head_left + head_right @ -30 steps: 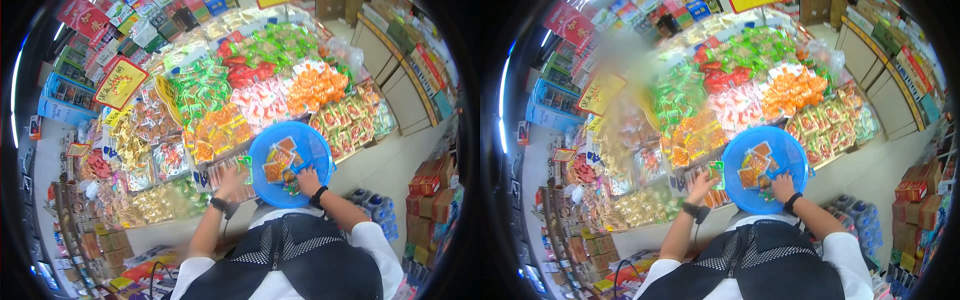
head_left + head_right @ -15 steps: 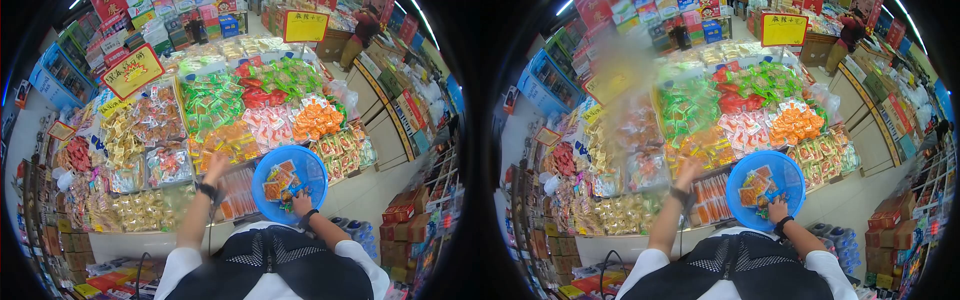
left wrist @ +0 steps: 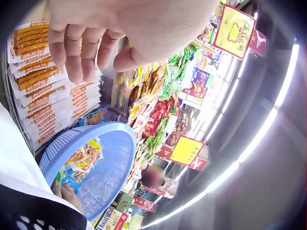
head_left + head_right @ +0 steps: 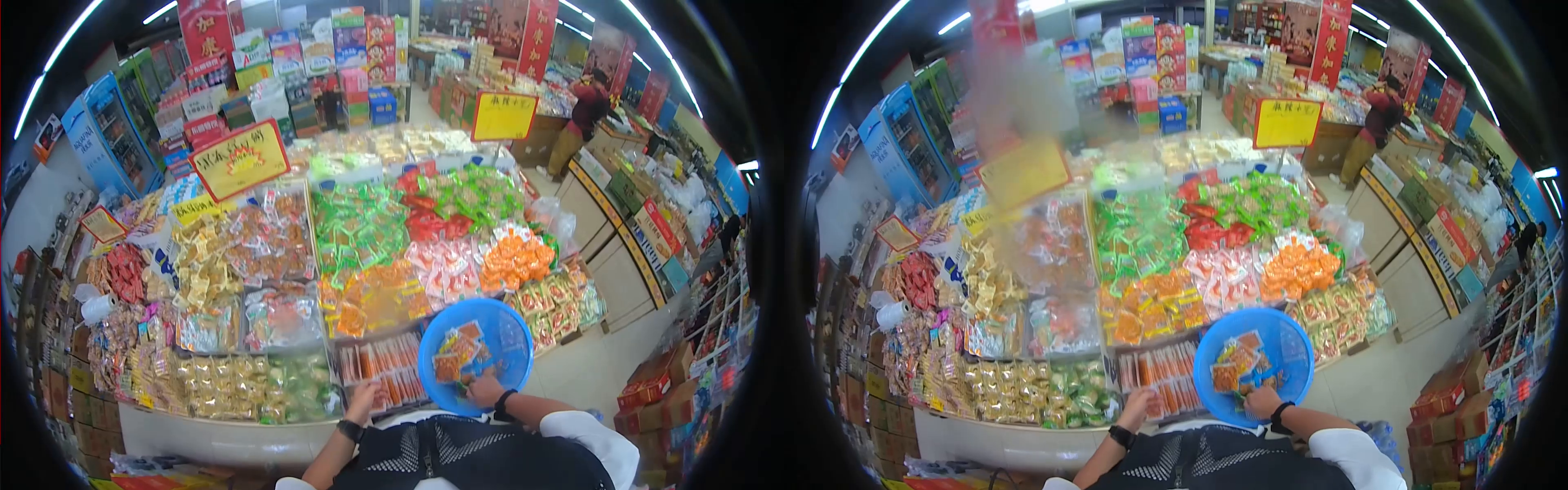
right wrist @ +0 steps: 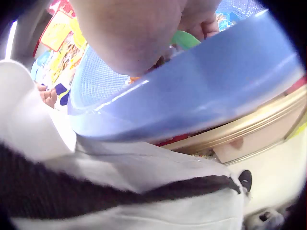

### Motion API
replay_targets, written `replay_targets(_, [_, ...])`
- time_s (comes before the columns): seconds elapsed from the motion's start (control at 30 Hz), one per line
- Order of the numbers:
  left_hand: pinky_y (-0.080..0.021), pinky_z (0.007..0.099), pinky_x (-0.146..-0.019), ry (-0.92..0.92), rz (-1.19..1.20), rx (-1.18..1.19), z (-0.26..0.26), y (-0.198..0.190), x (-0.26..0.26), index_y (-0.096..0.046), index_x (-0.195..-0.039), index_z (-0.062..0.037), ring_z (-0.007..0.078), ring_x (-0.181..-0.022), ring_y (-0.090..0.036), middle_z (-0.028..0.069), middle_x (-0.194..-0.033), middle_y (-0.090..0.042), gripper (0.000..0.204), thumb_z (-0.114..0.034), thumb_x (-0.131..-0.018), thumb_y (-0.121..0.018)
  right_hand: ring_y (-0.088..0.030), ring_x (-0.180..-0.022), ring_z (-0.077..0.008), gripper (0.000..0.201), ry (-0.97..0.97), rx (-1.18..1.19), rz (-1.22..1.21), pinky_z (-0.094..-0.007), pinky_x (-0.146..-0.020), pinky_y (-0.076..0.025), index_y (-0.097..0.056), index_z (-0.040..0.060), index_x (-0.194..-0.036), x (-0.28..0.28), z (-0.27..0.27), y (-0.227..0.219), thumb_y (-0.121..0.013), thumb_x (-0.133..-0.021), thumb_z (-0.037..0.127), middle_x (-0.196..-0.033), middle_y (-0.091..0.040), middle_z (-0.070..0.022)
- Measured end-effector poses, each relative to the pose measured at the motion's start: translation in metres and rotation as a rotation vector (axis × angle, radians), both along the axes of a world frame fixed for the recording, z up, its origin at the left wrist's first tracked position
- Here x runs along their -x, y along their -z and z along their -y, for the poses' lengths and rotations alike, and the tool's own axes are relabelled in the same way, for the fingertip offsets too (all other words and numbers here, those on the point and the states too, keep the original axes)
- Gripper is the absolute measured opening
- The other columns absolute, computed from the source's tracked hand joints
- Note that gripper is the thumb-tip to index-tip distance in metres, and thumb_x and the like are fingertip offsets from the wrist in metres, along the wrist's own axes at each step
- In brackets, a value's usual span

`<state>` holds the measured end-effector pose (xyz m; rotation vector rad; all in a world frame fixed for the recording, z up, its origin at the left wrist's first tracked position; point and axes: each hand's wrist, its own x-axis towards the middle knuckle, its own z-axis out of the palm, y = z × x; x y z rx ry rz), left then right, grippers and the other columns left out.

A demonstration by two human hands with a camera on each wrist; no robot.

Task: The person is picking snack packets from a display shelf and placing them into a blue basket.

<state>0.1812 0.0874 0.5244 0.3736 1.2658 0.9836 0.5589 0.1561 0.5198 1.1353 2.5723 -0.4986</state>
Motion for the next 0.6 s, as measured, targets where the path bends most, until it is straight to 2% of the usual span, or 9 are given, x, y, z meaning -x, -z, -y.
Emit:
replay_targets(0.07, [-0.051, 0.026, -0.063, 0.025, -0.028, -0.006, -0.003, -0.007, -0.002, -0.057, -0.104, -0.0042, 0.0131, -0.078, -0.065, 0.0079, -0.096, -0.068, 0.019, -0.018, -0.094, -0.049, -0.064, -0.074, -0.0386, 0.035, 0.227, 0.124, -0.108, -0.0469, -0.07, -0.048, -0.063, 0.0011, -0.084, 0.001, 0.001, 0.016, -0.046, -0.094, 0.03, -0.078, -0.066, -0.0204])
replay_targets(0.1, [-0.051, 0.026, -0.063, 0.027, -0.034, -0.017, -0.005, -0.011, -0.005, -0.057, -0.104, -0.0042, 0.0131, -0.078, -0.065, 0.0079, -0.096, -0.068, 0.019, -0.018, -0.094, -0.049, -0.064, -0.074, -0.0386, 0.035, 0.228, 0.113, -0.115, -0.0469, -0.07, -0.048, -0.063, 0.0011, -0.084, 0.0, 0.002, 0.02, -0.046, -0.094, 0.03, -0.078, -0.066, -0.0204])
replay_targets(0.17, [-0.05, 0.0258, -0.065, 0.058, -0.044, -0.049, -0.013, -0.019, -0.014, -0.057, -0.103, -0.004, 0.0135, -0.08, -0.065, 0.0087, -0.096, -0.068, 0.017, -0.017, -0.094, -0.05, -0.064, -0.076, -0.0363, 0.032, 0.404, 0.098, -0.453, -0.0465, -0.072, -0.048, -0.061, 0.0019, -0.096, -0.003, -0.001, 0.031, -0.044, -0.098, 0.029, -0.078, -0.066, -0.0183])
replay_targets(0.2, [-0.05, 0.0254, -0.065, 0.049, -0.035, -0.021, -0.017, -0.025, -0.021, -0.058, -0.103, -0.0045, 0.0135, -0.081, -0.065, 0.0088, -0.096, -0.068, 0.016, -0.016, -0.093, -0.052, -0.064, -0.076, -0.0363, 0.032, 0.412, 0.09, -0.462, -0.0465, -0.072, -0.048, -0.061, 0.0019, -0.096, -0.003, -0.003, 0.027, -0.044, -0.098, 0.029, -0.078, -0.066, -0.0183])
replay_targets(0.27, [-0.049, 0.0254, -0.066, 0.122, -0.046, -0.022, -0.026, -0.019, -0.032, -0.058, -0.104, -0.0045, 0.0135, -0.081, -0.065, 0.0084, -0.097, -0.068, 0.017, -0.016, -0.093, -0.052, -0.066, -0.078, -0.0292, 0.033, 0.585, 0.332, -0.437, -0.0431, -0.073, -0.049, -0.064, 0.0025, -0.094, 0.0, -0.004, -0.003, -0.045, -0.099, 0.03, -0.079, -0.067, -0.0148])
replay_targets(0.3, [-0.049, 0.0254, -0.066, 0.139, -0.053, -0.028, -0.032, -0.023, -0.039, -0.058, -0.104, -0.0045, 0.0135, -0.081, -0.065, 0.0084, -0.097, -0.068, 0.017, -0.016, -0.093, -0.052, -0.066, -0.075, -0.0218, 0.033, 0.637, 0.399, -0.445, -0.0389, -0.073, -0.049, -0.066, 0.0009, -0.096, 0.0, -0.008, -0.009, -0.053, -0.096, 0.032, -0.079, -0.067, -0.0133])
replay_targets(0.43, [-0.05, 0.0277, -0.074, 0.357, -0.036, -0.043, -0.047, -0.04, -0.066, -0.054, -0.115, -0.0037, 0.0154, -0.089, -0.066, 0.0093, -0.108, -0.066, 0.024, -0.017, -0.096, -0.047, -0.065, -0.073, -0.0162, 0.035, 0.789, 0.274, -0.548, -0.0341, -0.071, -0.05, -0.068, -0.0012, -0.096, 0.002, -0.004, -0.049, -0.063, -0.091, 0.033, -0.081, -0.069, -0.0116])
replay_targets(0.5, [-0.05, 0.029, -0.082, 0.466, -0.013, -0.064, -0.058, -0.04, -0.078, -0.049, -0.127, -0.0024, 0.0174, -0.098, -0.065, 0.0107, -0.118, -0.063, 0.034, -0.021, -0.099, -0.047, -0.063, -0.072, -0.0128, 0.038, 0.868, 0.327, -0.811, -0.0318, -0.069, -0.05, -0.068, -0.003, -0.099, 0.008, -0.005, -0.074, -0.07, -0.087, 0.033, -0.081, -0.069, -0.0102])
replay_targets(0.6, [-0.049, 0.0294, -0.085, 0.59, 0.046, -0.158, -0.072, -0.096, -0.102, -0.048, -0.131, -0.0013, 0.0179, -0.101, -0.064, 0.0092, -0.119, -0.063, 0.041, -0.028, -0.1, -0.05, -0.062, -0.074, -0.0099, 0.037, 0.803, 0.372, -0.861, -0.0307, -0.069, -0.05, -0.069, -0.0012, -0.1, 0.016, -0.006, -0.101, -0.071, -0.086, 0.033, -0.08, -0.069, -0.0073])
